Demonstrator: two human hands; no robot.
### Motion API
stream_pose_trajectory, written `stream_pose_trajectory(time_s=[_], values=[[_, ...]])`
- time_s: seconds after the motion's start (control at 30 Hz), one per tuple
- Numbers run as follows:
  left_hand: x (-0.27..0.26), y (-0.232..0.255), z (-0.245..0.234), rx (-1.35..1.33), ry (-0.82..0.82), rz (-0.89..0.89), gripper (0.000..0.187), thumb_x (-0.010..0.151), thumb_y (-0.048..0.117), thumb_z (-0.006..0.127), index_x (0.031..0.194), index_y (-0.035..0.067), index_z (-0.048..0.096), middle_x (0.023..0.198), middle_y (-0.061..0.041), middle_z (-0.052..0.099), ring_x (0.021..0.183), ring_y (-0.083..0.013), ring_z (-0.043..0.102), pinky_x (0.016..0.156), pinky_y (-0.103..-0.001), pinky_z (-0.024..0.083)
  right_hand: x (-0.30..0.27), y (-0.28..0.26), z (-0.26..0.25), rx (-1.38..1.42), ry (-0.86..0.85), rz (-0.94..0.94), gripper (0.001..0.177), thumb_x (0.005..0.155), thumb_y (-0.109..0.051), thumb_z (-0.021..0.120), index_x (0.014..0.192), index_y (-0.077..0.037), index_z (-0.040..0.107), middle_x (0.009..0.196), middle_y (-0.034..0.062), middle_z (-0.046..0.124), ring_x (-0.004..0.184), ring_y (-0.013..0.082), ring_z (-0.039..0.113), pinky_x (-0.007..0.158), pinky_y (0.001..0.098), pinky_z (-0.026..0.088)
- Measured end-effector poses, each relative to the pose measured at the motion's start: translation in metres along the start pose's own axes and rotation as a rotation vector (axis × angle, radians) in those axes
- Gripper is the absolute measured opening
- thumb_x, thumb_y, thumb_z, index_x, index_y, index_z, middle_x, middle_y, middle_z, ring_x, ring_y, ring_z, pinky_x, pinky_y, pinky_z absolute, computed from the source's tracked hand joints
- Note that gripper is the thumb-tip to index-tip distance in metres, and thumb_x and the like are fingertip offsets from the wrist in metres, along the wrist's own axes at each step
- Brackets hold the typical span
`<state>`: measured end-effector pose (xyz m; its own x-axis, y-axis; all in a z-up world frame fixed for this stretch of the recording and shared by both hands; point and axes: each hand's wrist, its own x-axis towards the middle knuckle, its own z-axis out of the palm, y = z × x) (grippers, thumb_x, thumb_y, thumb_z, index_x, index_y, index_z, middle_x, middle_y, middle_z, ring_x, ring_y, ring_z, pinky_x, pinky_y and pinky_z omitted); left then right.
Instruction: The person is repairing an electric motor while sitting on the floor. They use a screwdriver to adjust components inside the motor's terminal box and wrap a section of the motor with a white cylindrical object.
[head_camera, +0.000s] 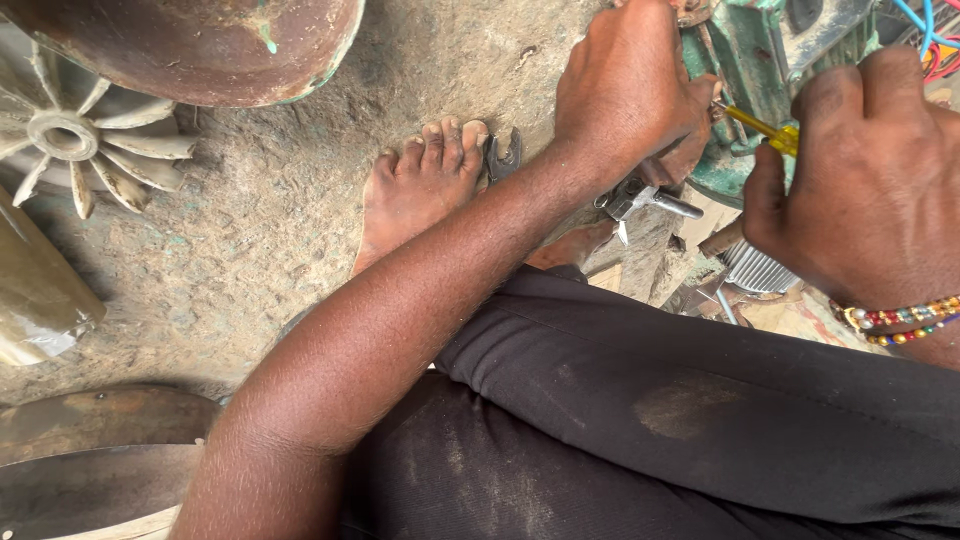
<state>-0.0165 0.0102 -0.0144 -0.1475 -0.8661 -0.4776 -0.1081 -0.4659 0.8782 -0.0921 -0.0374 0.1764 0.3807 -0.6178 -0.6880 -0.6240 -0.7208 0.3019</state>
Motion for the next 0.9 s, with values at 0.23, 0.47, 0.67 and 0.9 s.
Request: stream_pose_trajectory(time_s=[0.23,0.47,0.67,0.9], values=[[-0.002,0.002,0.001,-0.018,0.038,0.016,0.045,0.076,0.023,0.088,0.104,0.004,0.058,0.074,-0.012,0.071,0.07,-0.0259,0.078,0.055,-0.042,0.061,-0.013,0.0,0.005,-0.002,-0.015,-0.016,0.025,0.097,-0.024,0.08,0.098,0.001,0.078,0.076,0.0141,0.065,0.059,0.0225,0.069,0.051,0.032,0.054],[-0.001,0.004,-0.002,-0.004,0.044,0.021,0.047,0.075,0.022,0.089,0.104,0.003,0.057,0.077,-0.014,0.07,0.073,-0.0276,0.078,0.056,-0.044,0.062,-0.002,0.003,0.002,-0.027,-0.015,-0.042,0.032,0.093,-0.029,0.08,0.093,0.003,0.078,0.071,0.0178,0.066,0.049,0.023,0.067,0.041,0.0307,0.052],[-0.003,0.001,0.005,-0.046,0.127,0.038,0.047,0.072,0.02,0.09,0.101,0.002,0.057,0.075,-0.013,0.07,0.072,-0.0284,0.077,0.057,-0.043,0.062,0.003,-0.001,0.0,0.184,-0.095,0.115,0.029,0.104,-0.022,0.076,0.087,0.002,0.074,0.07,0.0185,0.066,0.053,0.0287,0.065,0.053,0.0391,0.053],[0.0,0.008,-0.004,-0.041,0.031,-0.03,0.036,0.074,0.021,0.088,0.091,0.003,0.062,0.072,-0.01,0.07,0.068,-0.0235,0.077,0.055,-0.043,0.061,0.014,0.011,-0.005,0.219,-0.018,0.056,0.03,0.088,-0.027,0.079,0.083,0.002,0.072,0.071,0.0202,0.067,0.059,0.034,0.067,0.058,0.0429,0.055]])
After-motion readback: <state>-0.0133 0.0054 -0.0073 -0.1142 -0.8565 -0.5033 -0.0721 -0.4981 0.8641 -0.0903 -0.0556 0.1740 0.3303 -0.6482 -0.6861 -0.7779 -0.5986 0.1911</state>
